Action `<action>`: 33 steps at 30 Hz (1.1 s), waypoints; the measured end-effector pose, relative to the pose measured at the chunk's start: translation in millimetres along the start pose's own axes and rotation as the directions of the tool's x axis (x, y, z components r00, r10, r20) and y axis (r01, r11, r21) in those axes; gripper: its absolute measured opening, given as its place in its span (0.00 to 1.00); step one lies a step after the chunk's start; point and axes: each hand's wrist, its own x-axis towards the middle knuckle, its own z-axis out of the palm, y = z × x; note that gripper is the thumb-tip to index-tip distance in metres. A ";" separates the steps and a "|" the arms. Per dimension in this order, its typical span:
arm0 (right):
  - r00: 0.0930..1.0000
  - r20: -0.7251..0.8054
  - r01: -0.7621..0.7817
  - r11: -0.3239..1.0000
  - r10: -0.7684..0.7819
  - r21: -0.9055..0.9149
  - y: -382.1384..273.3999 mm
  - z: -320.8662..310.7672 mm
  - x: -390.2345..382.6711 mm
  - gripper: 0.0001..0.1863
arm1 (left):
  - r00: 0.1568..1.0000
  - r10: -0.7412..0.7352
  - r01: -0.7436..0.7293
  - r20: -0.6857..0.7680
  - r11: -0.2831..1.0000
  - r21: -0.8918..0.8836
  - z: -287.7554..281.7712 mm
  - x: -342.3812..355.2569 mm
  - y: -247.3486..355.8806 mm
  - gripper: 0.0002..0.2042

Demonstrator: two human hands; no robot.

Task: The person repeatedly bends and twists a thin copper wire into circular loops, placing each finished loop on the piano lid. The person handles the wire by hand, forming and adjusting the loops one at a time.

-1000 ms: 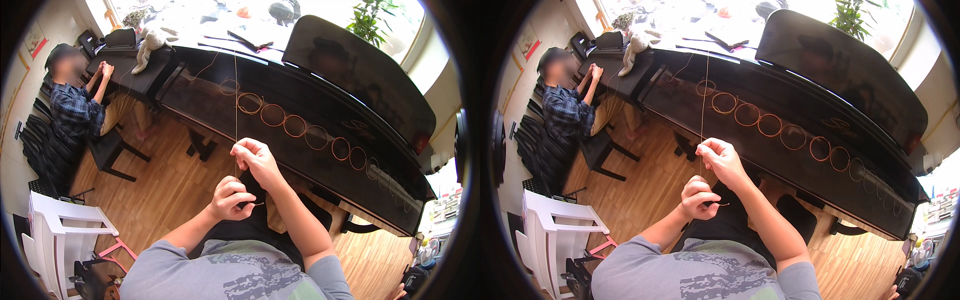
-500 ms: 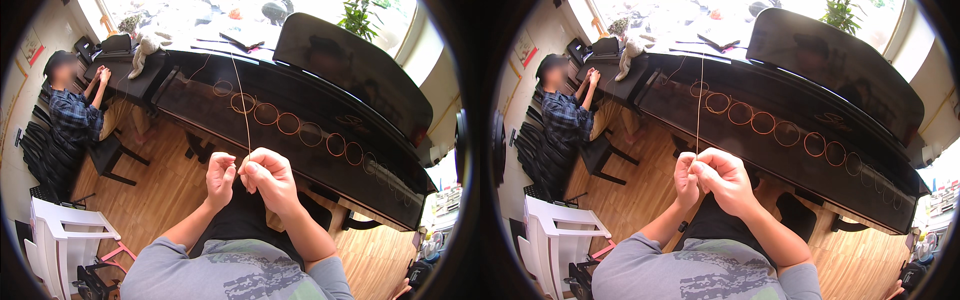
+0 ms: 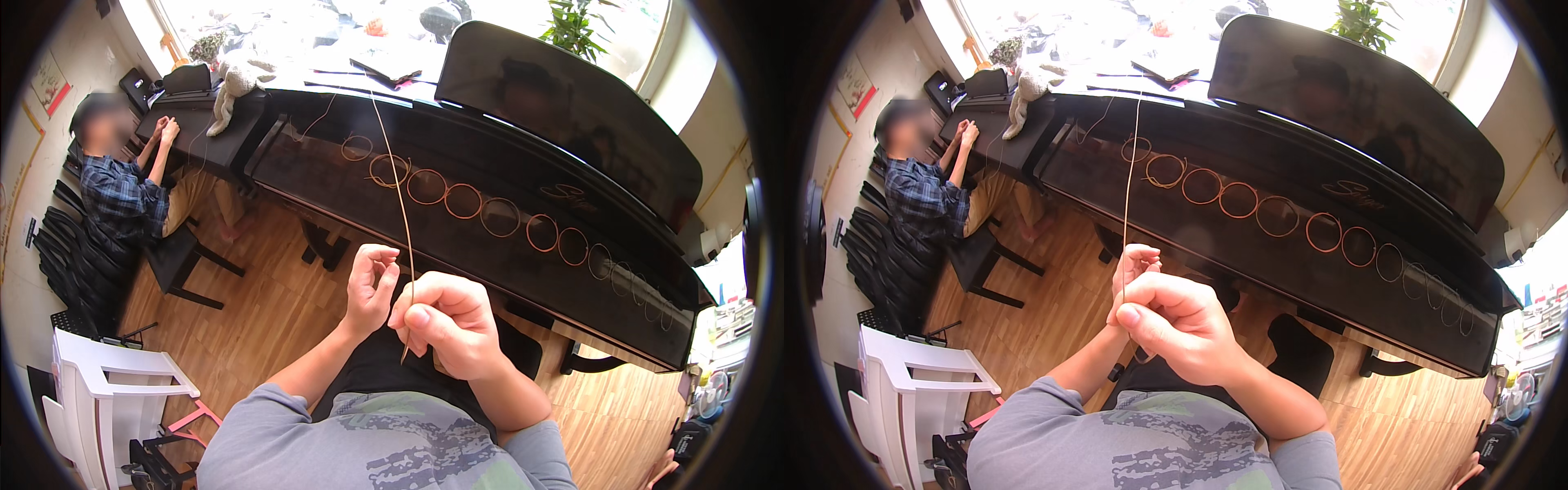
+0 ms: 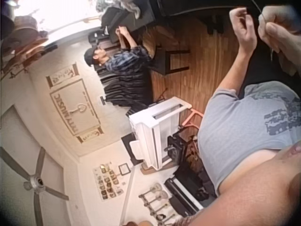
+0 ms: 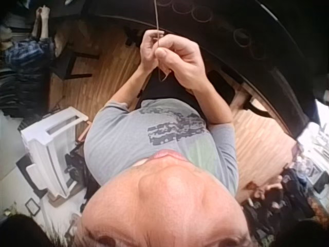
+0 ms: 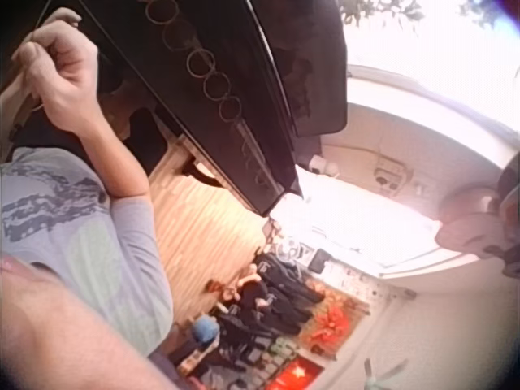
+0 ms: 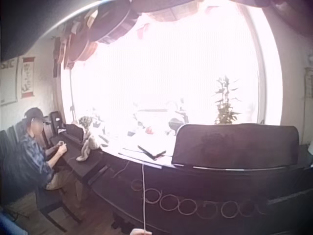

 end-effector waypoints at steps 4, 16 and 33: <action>1.000 -0.007 0.015 1.000 -0.015 -0.018 -3.8 0.7 -4.3 0.09 | 1.000 -0.025 0.025 0.008 0.999 0.038 0.2 -2.1 -0.3 0.08; 0.987 0.053 0.156 0.985 -0.152 -0.078 -8.3 0.8 -12.8 0.10 | 0.999 0.034 -0.035 0.032 0.999 0.004 6.1 0.2 3.0 0.08; 0.977 -0.040 0.209 0.977 -0.210 -0.036 -13.2 -10.1 -25.9 0.04 | 0.738 0.633 -0.529 0.234 0.329 0.782 -41.7 249.6 13.5 0.15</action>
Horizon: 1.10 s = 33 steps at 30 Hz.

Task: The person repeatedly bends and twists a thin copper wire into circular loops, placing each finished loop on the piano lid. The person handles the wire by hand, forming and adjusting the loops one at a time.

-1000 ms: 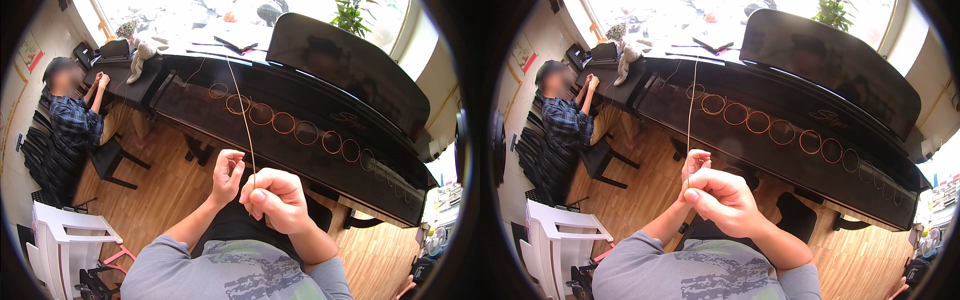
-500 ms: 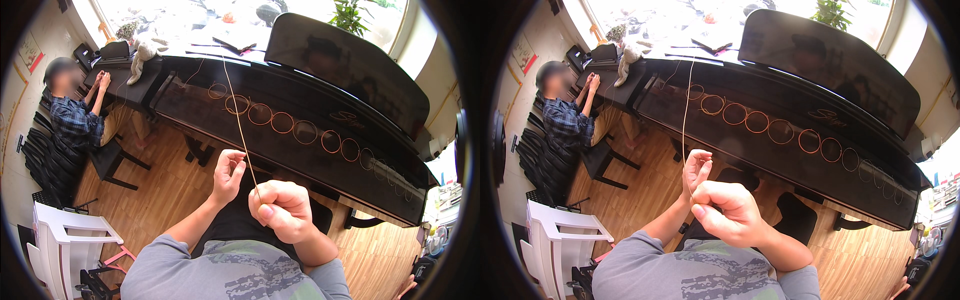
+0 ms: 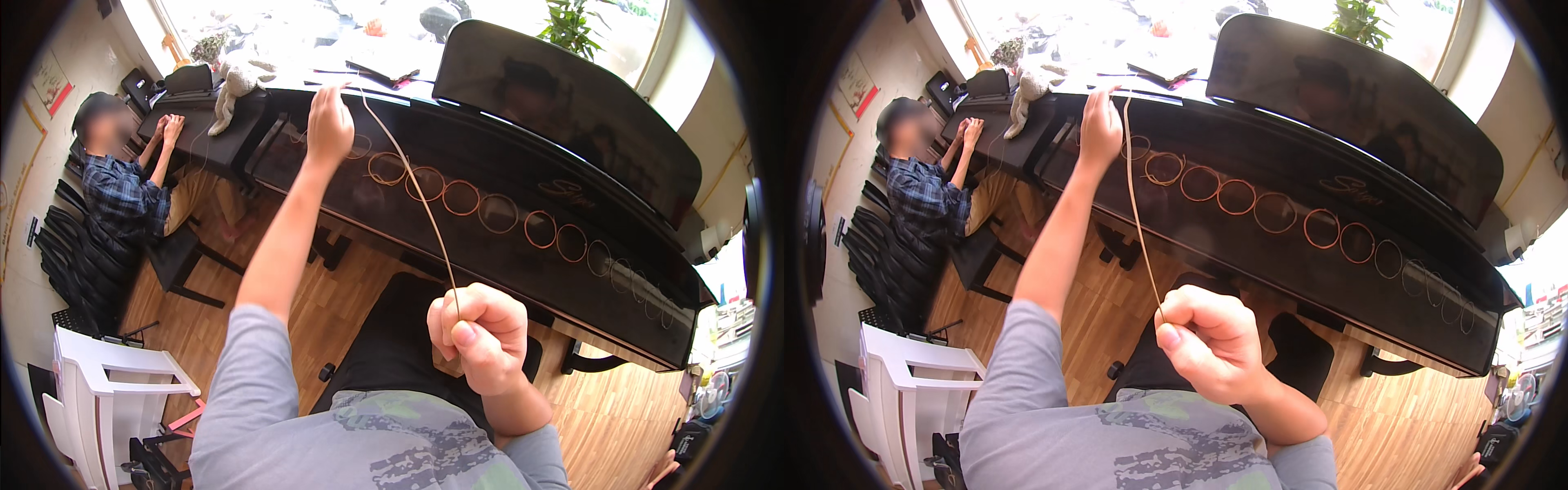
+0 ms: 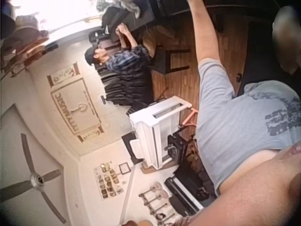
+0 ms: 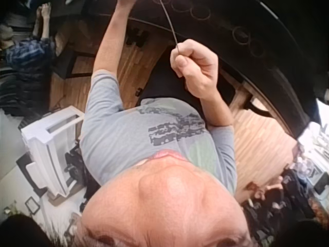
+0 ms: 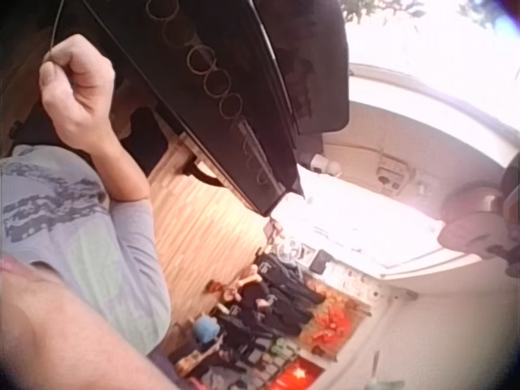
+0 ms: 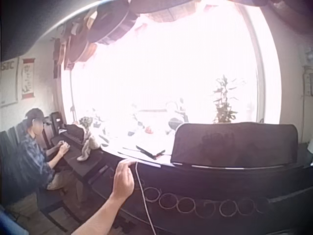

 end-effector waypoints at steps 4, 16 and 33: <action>1.000 -0.010 0.015 1.000 -0.014 0.019 1.1 -0.5 -2.3 0.04 | 0.927 -0.133 -0.009 0.351 0.926 0.377 42.8 41.8 -76.6 0.25; 0.959 -0.153 0.215 0.963 -0.240 -0.163 -19.8 -12.0 -11.0 0.12 | 0.839 -0.155 0.010 0.522 0.963 0.271 88.8 64.0 -113.4 0.22; 0.934 -0.255 0.139 0.912 -0.251 -0.386 -37.0 8.4 -33.9 0.09 | 0.991 -0.010 0.012 0.131 1.000 -0.013 56.0 55.8 -89.2 0.14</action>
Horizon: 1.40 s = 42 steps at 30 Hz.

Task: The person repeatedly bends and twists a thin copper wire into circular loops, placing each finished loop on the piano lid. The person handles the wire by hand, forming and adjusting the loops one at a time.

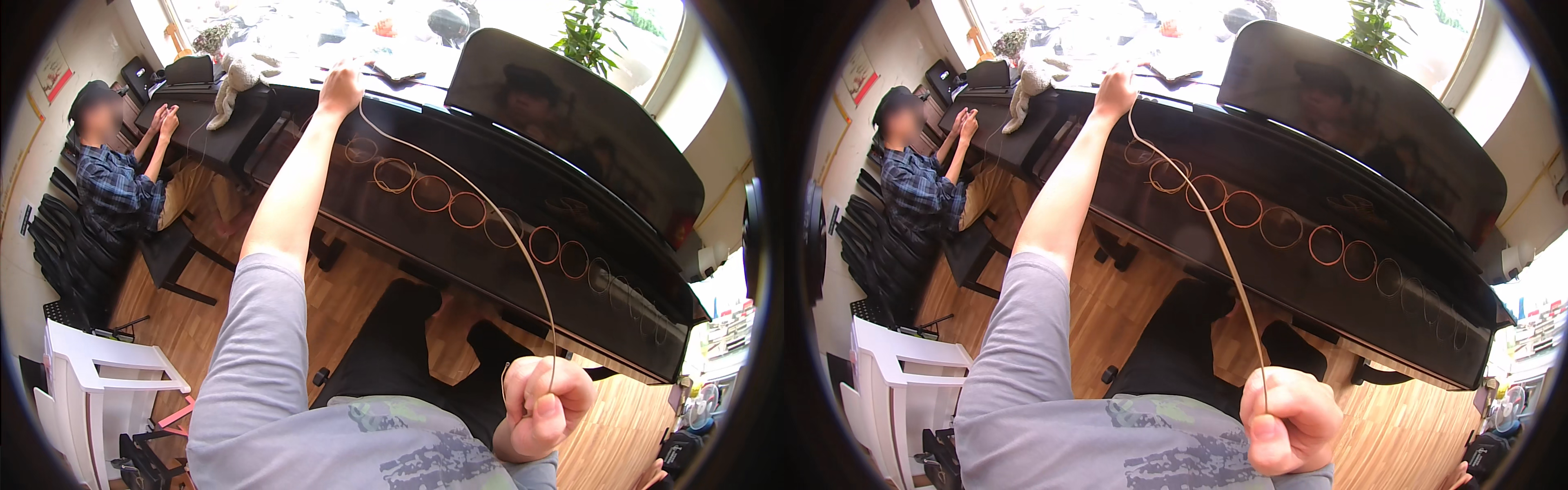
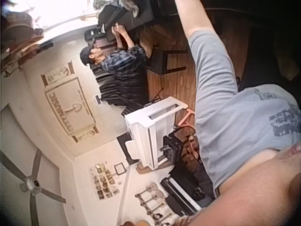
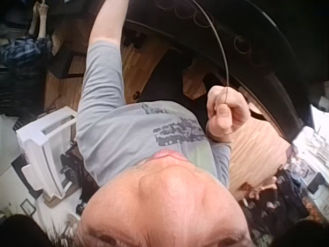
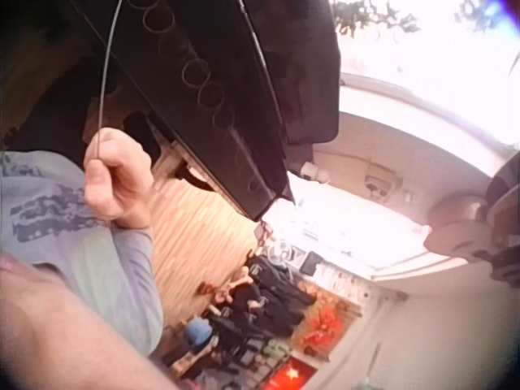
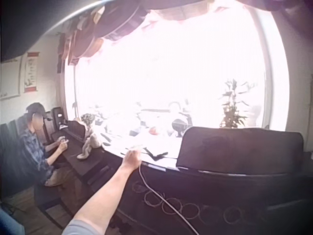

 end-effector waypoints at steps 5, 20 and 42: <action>0.999 0.037 -0.033 0.998 0.031 0.057 2.0 -9.5 -10.0 0.04 | 0.983 0.001 0.004 -0.182 1.000 0.026 -19.0 -27.8 18.2 0.13; 0.938 0.148 0.323 0.946 -0.314 -0.040 25.3 -23.2 -10.4 0.07 | 0.974 -0.189 0.002 -0.124 0.555 -0.832 -132.1 -205.3 201.7 0.31; 0.956 -0.045 -0.261 0.767 0.291 -0.586 58.3 -74.5 -98.9 0.04 | 0.567 0.220 0.627 0.794 0.511 -0.589 -110.0 -235.6 356.2 0.47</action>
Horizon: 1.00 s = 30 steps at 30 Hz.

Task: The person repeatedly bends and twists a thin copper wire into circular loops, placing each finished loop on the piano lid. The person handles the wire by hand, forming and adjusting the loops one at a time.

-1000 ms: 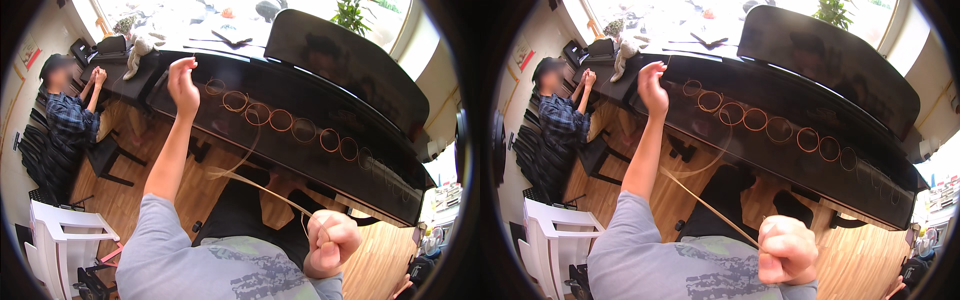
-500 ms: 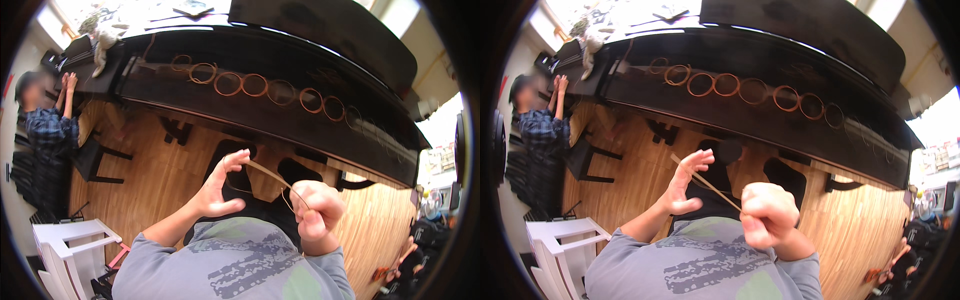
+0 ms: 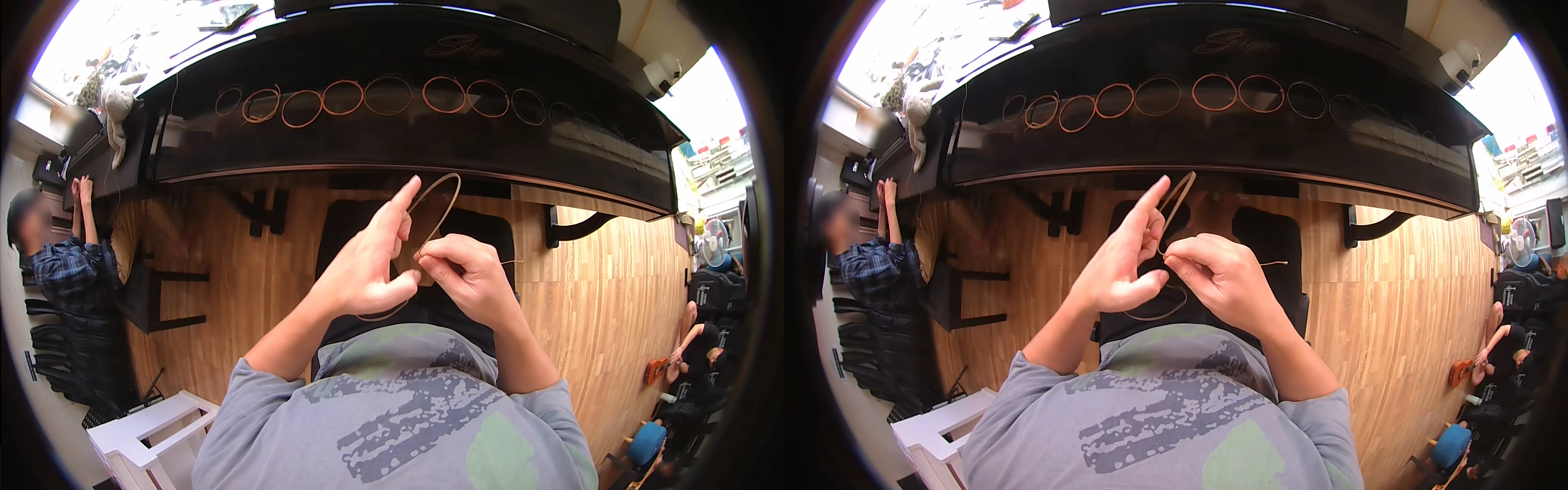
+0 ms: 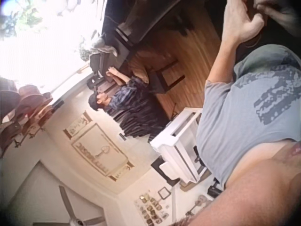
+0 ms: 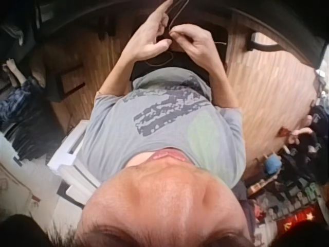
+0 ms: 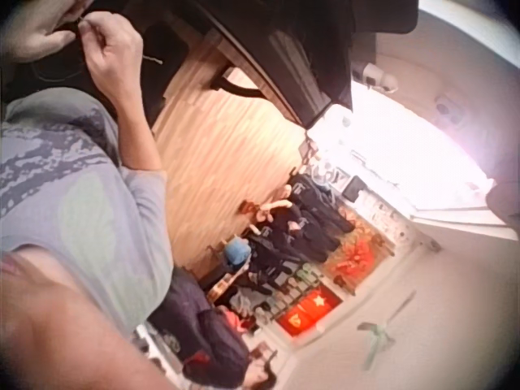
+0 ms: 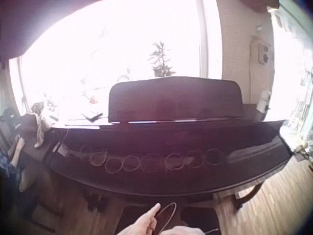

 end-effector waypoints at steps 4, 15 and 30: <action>0.999 0.035 0.033 0.975 -0.026 -0.220 1.5 -1.7 -4.3 0.05 | 0.995 0.103 -0.103 -0.013 0.994 0.026 13.9 -7.6 -10.0 0.29; 0.869 0.026 0.305 0.492 -0.495 -0.815 -10.4 4.5 -35.2 0.09 | 0.962 -0.164 0.031 -0.219 0.860 -0.509 36.9 -35.0 -22.8 0.07; 0.720 -0.610 0.344 0.934 -0.331 -0.100 3.0 33.0 -74.8 0.08 | 0.945 -0.157 -0.070 -0.286 0.759 -0.647 48.7 -50.7 -5.0 0.06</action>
